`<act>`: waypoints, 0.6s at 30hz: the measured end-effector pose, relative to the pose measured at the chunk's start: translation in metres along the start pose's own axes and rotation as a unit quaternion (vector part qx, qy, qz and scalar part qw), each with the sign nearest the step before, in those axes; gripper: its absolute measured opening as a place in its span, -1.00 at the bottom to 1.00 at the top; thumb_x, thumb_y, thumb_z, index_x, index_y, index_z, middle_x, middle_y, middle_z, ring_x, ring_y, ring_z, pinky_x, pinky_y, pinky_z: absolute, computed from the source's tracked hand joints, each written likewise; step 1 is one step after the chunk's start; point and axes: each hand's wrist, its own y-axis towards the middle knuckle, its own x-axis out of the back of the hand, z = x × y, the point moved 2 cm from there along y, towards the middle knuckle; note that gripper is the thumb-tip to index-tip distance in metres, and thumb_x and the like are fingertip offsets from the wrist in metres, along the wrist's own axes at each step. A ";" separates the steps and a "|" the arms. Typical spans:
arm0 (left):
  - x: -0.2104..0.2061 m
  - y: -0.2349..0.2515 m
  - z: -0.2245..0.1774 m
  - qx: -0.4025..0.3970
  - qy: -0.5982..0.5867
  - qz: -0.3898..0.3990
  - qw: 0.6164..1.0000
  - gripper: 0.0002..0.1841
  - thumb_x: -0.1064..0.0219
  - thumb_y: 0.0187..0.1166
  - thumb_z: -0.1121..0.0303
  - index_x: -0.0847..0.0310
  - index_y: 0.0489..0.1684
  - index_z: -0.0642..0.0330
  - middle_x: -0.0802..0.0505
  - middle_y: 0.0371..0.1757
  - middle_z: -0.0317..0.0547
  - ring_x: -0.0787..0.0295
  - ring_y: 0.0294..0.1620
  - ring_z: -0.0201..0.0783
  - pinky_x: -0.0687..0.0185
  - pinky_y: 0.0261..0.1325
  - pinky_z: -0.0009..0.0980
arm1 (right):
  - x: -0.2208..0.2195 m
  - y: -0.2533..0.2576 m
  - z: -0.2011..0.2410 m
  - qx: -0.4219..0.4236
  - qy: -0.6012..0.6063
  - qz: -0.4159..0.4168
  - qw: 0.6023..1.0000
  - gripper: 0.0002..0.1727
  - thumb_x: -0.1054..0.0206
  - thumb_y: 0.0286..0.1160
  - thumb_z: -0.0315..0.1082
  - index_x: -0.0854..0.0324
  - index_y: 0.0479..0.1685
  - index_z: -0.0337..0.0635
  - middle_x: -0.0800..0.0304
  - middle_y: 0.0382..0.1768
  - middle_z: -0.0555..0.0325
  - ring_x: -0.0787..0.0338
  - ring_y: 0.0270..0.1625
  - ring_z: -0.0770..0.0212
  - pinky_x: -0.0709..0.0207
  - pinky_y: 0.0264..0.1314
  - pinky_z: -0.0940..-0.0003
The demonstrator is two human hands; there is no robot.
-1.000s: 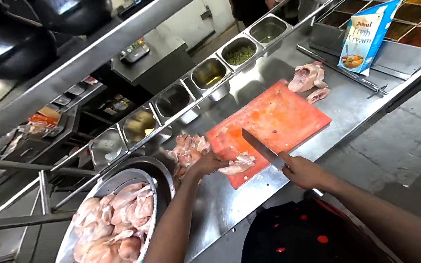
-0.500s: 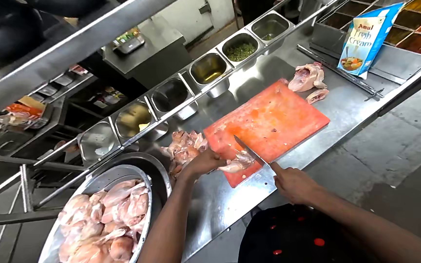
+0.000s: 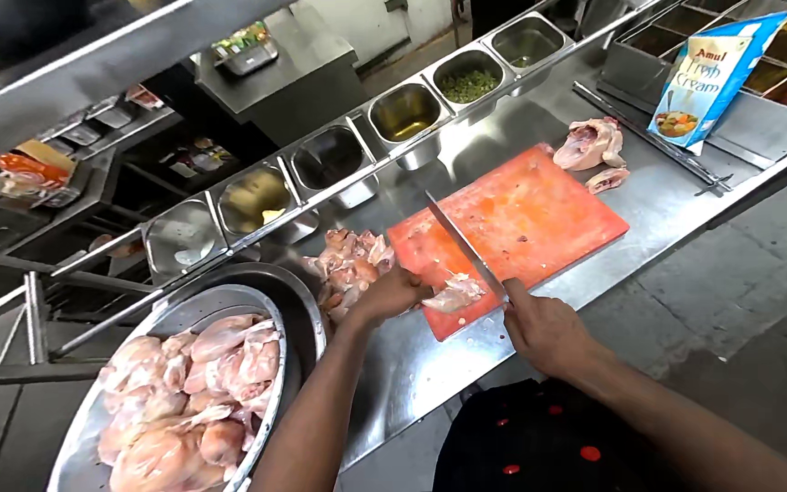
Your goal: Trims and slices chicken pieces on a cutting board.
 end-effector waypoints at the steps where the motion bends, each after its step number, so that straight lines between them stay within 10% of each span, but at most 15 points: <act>1: -0.001 0.000 0.002 -0.004 -0.002 0.001 1.000 -0.53 -0.35 0.71 0.12 -0.62 -0.71 0.17 -0.60 -0.70 -0.20 -0.40 -0.70 -0.34 -0.31 -0.54 -0.36 | 0.000 0.002 0.004 0.018 0.000 -0.049 0.999 -0.78 -0.14 0.56 -0.22 -0.50 0.02 -0.10 -0.52 -0.73 0.27 -0.68 -0.70 0.13 -0.54 -0.69 0.13; 3: -0.001 0.000 0.003 -0.011 0.001 0.008 1.000 -0.52 -0.33 0.72 0.11 -0.64 -0.69 0.18 -0.59 -0.70 -0.20 -0.39 -0.67 -0.33 -0.31 -0.51 -0.34 | -0.004 0.009 0.013 0.006 -0.013 -0.033 0.999 -0.78 -0.17 0.57 -0.26 -0.48 0.05 -0.16 -0.56 -0.70 0.20 -0.72 -0.68 0.05 -0.59 -0.66 0.07; 7: -0.004 -0.003 0.006 -0.006 0.001 0.021 1.000 -0.54 -0.35 0.71 0.12 -0.64 -0.68 0.19 -0.60 -0.69 -0.19 -0.40 -0.67 -0.33 -0.32 -0.52 -0.37 | -0.034 0.038 0.015 -0.142 -0.043 0.303 0.941 -0.65 -0.15 0.68 -0.29 -0.30 0.37 -0.11 -0.78 -0.18 -0.06 -0.88 -0.05 -0.16 -0.73 -0.04 -0.15; 18: -0.009 -0.004 0.045 -0.002 -0.032 0.003 0.999 -0.58 -0.36 0.70 0.12 -0.72 -0.62 0.14 -0.67 -0.65 -0.21 -0.50 -0.60 -0.32 -0.42 -0.42 -0.32 | -0.033 0.053 -0.040 -0.164 0.009 0.273 0.948 -0.68 -0.15 0.77 -0.20 -0.38 0.35 -0.10 -0.75 -0.30 -0.08 -0.85 -0.25 -0.14 -0.70 -0.20 -0.18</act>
